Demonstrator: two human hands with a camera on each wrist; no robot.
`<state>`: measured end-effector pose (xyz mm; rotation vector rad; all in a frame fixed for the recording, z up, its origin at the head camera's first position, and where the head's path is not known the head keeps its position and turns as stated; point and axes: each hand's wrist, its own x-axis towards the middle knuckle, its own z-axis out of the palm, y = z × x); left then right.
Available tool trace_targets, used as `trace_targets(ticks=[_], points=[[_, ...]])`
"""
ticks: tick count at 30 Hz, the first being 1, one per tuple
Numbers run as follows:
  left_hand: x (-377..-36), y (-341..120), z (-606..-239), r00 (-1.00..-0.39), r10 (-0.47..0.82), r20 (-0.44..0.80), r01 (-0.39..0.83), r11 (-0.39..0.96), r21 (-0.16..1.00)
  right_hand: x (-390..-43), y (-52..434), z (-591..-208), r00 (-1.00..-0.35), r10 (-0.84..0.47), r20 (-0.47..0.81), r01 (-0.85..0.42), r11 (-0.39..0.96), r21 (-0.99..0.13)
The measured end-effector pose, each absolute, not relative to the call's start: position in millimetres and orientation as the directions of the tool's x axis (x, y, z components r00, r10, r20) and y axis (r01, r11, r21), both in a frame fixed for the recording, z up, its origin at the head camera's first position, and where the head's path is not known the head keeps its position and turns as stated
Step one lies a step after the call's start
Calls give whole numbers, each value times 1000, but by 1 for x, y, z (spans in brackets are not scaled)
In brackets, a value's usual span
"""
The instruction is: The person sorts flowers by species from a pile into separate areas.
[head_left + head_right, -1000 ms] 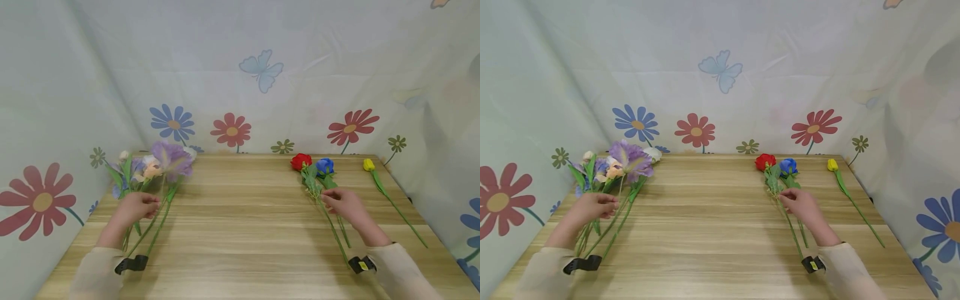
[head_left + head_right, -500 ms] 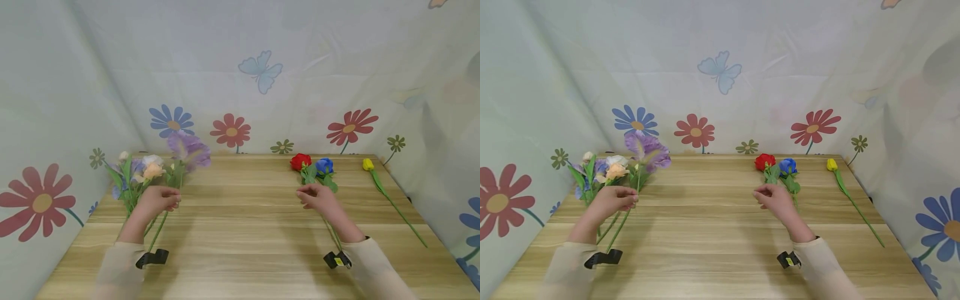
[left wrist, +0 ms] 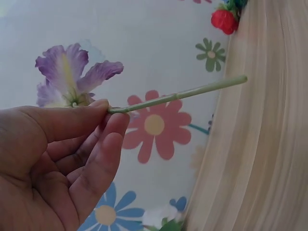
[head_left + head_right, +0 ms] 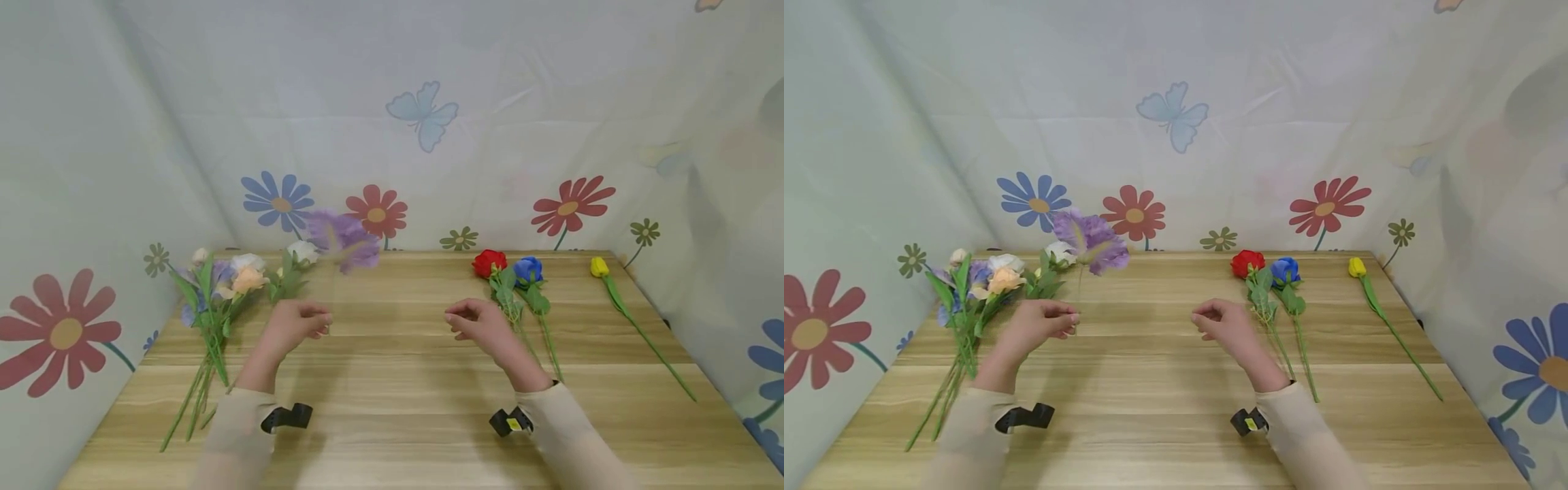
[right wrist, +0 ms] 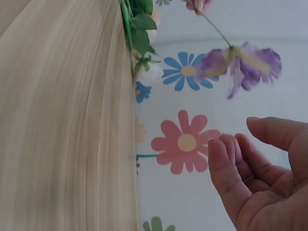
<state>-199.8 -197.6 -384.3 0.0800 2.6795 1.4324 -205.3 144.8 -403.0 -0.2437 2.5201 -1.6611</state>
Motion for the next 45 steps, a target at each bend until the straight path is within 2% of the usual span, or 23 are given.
trace_targets(ticks=[16, 28, 45], points=[[-206, -143, -396, -994, 107, -14, 35, 442, 896, -209, 86, -412, -947, -321, -25, -51, 225, -973], [-209, -122, -397, -994, 112, -4, 40, 395, 918, -205, 62, -413, -937, -348, -29, -55, 230, -972], [-207, -111, -400, -995, 91, -27, 11, 389, 921, -205, 61, -420, -930, -368, 13, -101, 220, -970]])
